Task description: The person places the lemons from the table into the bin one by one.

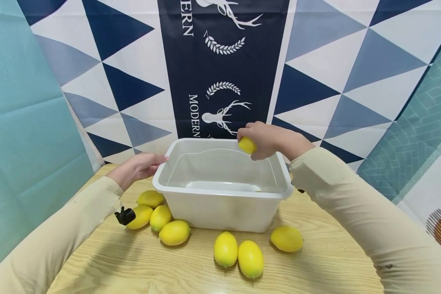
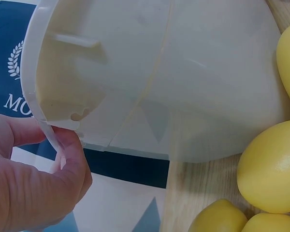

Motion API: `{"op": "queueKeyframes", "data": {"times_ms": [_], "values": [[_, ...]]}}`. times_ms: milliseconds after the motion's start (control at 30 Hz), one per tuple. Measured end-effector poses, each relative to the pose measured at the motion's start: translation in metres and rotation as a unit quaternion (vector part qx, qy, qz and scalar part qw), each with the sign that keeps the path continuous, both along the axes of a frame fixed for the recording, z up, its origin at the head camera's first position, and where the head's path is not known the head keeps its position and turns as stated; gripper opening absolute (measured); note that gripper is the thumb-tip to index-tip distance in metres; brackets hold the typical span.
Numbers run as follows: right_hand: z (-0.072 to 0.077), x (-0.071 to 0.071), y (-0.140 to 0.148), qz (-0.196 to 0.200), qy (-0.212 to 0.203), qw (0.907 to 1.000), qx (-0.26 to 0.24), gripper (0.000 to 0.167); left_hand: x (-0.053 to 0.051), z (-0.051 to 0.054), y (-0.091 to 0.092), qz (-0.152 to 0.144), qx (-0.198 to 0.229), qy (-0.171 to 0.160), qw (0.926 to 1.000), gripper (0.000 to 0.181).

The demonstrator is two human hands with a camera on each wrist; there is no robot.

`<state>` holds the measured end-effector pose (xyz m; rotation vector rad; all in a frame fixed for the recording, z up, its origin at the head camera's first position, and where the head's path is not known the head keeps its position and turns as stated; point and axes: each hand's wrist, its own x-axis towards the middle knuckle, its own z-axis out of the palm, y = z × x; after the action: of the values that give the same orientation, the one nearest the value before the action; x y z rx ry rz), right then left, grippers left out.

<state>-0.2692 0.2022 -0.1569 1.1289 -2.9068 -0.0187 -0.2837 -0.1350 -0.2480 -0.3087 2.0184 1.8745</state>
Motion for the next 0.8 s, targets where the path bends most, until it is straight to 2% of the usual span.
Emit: {"op": "queueKeyframes", "data": {"times_ms": [567, 800], "values": [[-0.006, -0.011, -0.010, -0.020, -0.016, 0.9996, -0.007, 0.050, 0.000, 0.002, -0.001, 0.002, -0.006, 0.003, 1.0000, 0.047], [-0.011, -0.017, -0.013, -0.011, -0.023, 0.9996, -0.010, 0.051, 0.001, 0.000, 0.000, 0.002, -0.010, 0.002, 0.9999, 0.047]]}}
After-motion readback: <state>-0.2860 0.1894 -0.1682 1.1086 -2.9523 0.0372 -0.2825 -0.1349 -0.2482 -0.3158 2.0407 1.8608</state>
